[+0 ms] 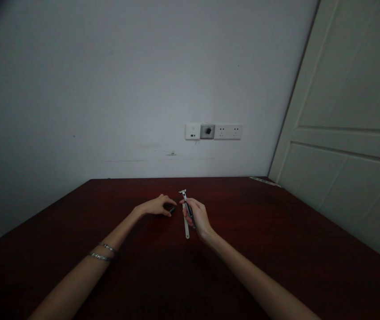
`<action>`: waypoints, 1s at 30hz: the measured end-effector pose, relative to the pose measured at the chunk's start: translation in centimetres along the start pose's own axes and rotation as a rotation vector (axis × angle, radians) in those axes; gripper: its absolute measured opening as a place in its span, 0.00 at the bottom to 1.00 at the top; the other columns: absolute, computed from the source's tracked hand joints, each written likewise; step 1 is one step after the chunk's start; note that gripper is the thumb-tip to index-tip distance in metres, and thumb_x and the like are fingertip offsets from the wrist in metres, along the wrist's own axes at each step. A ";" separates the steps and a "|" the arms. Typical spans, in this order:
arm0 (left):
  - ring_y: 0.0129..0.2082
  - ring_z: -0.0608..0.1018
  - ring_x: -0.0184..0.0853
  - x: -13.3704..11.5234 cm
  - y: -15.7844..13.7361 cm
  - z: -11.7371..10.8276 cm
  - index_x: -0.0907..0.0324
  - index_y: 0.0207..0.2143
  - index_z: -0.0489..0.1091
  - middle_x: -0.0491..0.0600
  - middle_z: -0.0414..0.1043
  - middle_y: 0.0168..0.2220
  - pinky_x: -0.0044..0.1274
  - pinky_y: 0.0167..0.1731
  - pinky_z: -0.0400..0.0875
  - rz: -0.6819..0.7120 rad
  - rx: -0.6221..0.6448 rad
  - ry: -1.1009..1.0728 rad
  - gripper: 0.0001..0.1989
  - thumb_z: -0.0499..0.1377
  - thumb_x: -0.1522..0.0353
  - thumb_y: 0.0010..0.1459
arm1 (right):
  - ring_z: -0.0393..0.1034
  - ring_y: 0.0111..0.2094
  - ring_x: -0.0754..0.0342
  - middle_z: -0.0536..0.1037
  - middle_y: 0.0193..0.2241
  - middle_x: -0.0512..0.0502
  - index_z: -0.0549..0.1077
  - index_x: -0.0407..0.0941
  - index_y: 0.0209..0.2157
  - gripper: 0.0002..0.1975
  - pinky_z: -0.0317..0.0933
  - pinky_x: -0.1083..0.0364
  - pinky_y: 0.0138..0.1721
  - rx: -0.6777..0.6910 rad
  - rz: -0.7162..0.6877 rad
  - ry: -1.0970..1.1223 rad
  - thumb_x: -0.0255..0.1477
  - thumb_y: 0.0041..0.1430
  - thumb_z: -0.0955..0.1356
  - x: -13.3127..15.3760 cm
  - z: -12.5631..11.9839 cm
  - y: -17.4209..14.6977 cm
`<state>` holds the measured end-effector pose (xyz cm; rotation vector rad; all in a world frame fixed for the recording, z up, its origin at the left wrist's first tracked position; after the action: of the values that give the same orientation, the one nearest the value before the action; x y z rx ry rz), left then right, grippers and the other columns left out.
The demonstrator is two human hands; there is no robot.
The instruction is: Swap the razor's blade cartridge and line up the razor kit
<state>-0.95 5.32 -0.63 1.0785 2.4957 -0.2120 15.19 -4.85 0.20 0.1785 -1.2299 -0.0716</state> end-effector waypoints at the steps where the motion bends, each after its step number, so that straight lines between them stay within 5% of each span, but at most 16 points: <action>1: 0.43 0.67 0.42 -0.2 0.0 -0.3 0.56 0.45 0.70 0.51 0.70 0.40 0.33 0.49 0.53 0.011 -0.028 -0.026 0.25 0.64 0.64 0.42 | 0.48 0.10 0.65 0.65 0.13 0.56 0.70 0.41 0.32 0.15 0.41 0.63 0.10 -0.009 -0.004 0.008 0.39 0.50 0.64 0.1 -0.1 0.1; 11: 0.38 0.73 0.38 -4.6 -0.4 -3.5 0.62 0.37 0.74 0.52 0.74 0.38 0.26 0.41 0.63 0.129 -0.278 -0.153 0.12 0.58 0.67 0.50 | 0.54 0.13 0.64 0.64 0.16 0.57 0.68 0.43 0.30 0.13 0.46 0.62 0.13 -0.031 -0.063 0.037 0.39 0.48 0.66 1.4 -0.5 1.3; 24: 0.37 0.75 0.36 -6.8 -1.2 -1.5 0.65 0.39 0.72 0.53 0.75 0.36 0.25 0.37 0.66 0.105 -0.010 -0.613 0.19 0.64 0.64 0.44 | 0.65 0.27 0.58 0.71 0.26 0.52 0.67 0.43 0.27 0.17 0.60 0.59 0.28 -0.103 -0.150 -0.172 0.39 0.38 0.73 2.9 -0.1 2.7; 30: 0.36 0.74 0.35 -8.1 -0.3 0.0 0.66 0.39 0.71 0.53 0.74 0.37 0.25 0.37 0.66 0.169 -0.096 -0.793 0.18 0.63 0.64 0.47 | 0.63 0.25 0.60 0.69 0.26 0.52 0.68 0.43 0.28 0.19 0.58 0.60 0.24 -0.094 -0.162 -0.189 0.40 0.37 0.73 3.1 0.6 2.5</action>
<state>3.81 -0.23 2.79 0.9195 1.6852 -0.3776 15.61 -2.90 3.74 0.1929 -1.3959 -0.2919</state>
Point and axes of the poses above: each hand's wrist, its own y-axis towards the middle knuckle, its own z-axis out of the palm, x = y × z, the point moved 3 cm from there along y, towards the middle knuckle
